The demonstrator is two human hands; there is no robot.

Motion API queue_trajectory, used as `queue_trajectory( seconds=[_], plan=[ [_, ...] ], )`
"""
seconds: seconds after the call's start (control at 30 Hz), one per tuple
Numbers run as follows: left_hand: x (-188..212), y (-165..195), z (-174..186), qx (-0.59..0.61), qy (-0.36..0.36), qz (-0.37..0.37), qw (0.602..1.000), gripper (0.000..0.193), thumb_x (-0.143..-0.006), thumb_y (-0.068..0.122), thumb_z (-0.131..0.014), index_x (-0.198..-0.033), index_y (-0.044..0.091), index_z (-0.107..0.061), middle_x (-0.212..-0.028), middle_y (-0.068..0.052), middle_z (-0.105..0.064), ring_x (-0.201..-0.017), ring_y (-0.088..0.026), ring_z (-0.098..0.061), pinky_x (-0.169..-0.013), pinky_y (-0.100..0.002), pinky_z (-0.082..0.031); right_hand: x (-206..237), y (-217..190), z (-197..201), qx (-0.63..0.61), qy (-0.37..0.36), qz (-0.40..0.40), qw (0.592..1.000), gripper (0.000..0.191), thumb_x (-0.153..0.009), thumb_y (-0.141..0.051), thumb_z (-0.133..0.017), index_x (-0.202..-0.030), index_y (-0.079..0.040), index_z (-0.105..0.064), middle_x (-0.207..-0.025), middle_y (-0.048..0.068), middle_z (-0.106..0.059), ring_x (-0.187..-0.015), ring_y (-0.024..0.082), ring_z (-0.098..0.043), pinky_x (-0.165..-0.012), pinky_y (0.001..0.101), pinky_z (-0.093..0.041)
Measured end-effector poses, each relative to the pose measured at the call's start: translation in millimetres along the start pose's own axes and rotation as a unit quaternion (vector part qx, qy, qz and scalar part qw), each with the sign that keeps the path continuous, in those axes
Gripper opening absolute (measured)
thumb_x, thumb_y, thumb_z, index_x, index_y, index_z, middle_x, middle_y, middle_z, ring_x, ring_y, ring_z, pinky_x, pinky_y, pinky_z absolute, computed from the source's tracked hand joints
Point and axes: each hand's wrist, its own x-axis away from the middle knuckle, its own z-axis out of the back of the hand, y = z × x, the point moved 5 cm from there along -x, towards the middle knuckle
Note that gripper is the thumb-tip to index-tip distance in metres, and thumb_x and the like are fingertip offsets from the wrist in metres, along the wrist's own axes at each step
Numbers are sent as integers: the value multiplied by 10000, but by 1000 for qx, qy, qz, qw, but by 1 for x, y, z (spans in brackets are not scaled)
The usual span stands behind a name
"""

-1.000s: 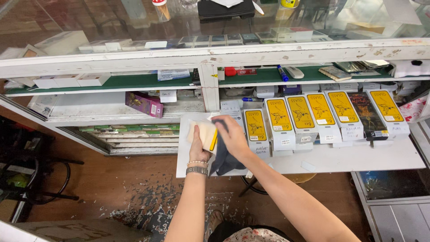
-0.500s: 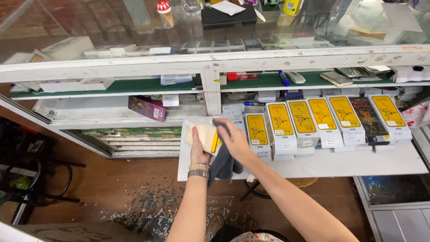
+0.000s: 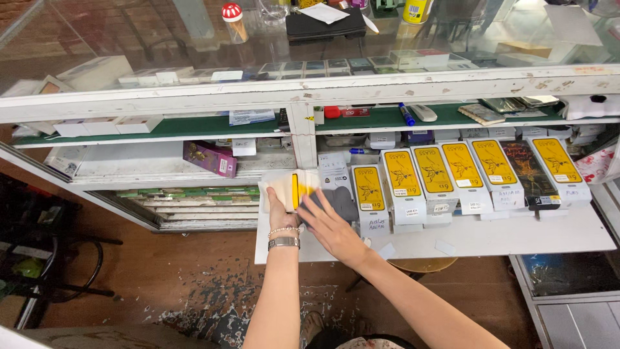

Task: The person wipes a stack of white paper with a dark cloth, then uses scissors to trim the edges of the stack. They also wipe a purple box and trim its edges with scissors.

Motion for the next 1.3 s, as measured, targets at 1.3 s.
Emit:
queue_trajectory(
  seconds=[1.3],
  plan=[
    [78,55,-11,-314,-86,56,944,814,-872,611,-584,-1443,36,-502,-1386,-139,-646,-1207,-245,-666,-958,-440,-553,19,118,-22,-546,93,-544,631,818,-798,-291,-829,-1470,-120,-395,-1335,176,-625,-1186,267,-649,-993,437,-547]
  ],
)
